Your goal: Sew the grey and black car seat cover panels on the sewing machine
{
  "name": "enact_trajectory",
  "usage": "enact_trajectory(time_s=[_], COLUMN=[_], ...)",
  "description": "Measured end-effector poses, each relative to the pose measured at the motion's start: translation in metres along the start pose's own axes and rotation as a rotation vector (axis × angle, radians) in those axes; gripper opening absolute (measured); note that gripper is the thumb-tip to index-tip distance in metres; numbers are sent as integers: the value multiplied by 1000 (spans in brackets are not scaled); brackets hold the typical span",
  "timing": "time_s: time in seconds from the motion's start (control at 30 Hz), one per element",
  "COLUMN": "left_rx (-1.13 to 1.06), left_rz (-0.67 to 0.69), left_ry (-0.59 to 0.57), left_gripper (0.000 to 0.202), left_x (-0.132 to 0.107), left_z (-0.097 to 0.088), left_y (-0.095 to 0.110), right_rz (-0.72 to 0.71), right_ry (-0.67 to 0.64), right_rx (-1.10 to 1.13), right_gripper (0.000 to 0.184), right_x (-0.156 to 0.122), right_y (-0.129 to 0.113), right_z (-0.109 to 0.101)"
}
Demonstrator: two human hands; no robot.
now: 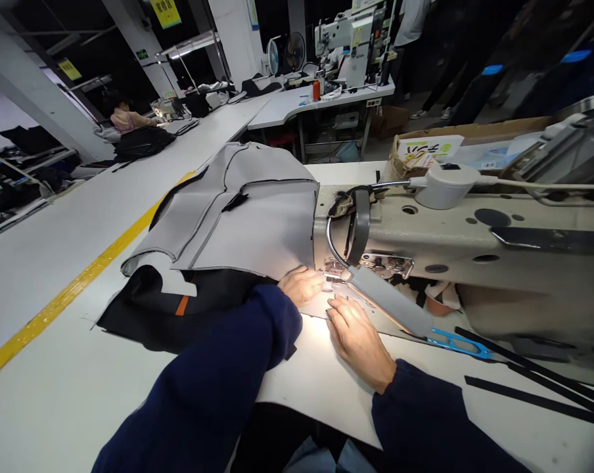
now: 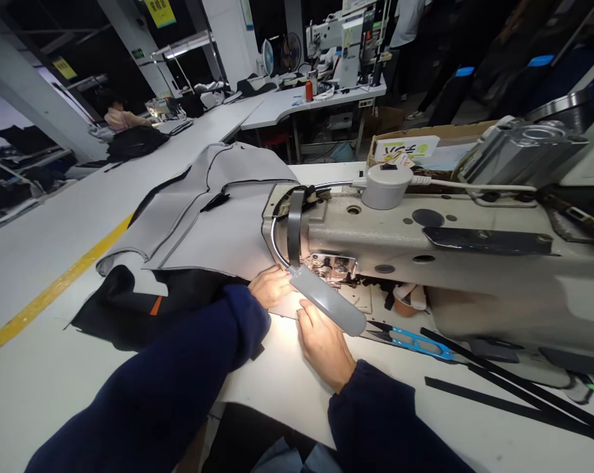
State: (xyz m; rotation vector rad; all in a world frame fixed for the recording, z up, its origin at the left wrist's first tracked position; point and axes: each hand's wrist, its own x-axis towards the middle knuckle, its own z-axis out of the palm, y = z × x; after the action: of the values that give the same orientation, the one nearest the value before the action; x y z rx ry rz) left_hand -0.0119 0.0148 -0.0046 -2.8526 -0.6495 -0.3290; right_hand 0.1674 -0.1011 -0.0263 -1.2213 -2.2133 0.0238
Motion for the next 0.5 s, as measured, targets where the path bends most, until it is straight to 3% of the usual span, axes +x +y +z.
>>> enact_trajectory(time_s=[0.23,0.5], left_rx=[-21,-98], left_rz=[-75,-138], left_ry=[-76,-150], left_gripper=[12,14], left_x=[10,14], left_z=[10,6], left_y=[-12,-11], right_rz=[8,27], right_ry=[-11,-19], right_rx=[2,-25], right_gripper=[23,26], right_x=[2,2], right_y=[0,-3], right_z=[-1,-2])
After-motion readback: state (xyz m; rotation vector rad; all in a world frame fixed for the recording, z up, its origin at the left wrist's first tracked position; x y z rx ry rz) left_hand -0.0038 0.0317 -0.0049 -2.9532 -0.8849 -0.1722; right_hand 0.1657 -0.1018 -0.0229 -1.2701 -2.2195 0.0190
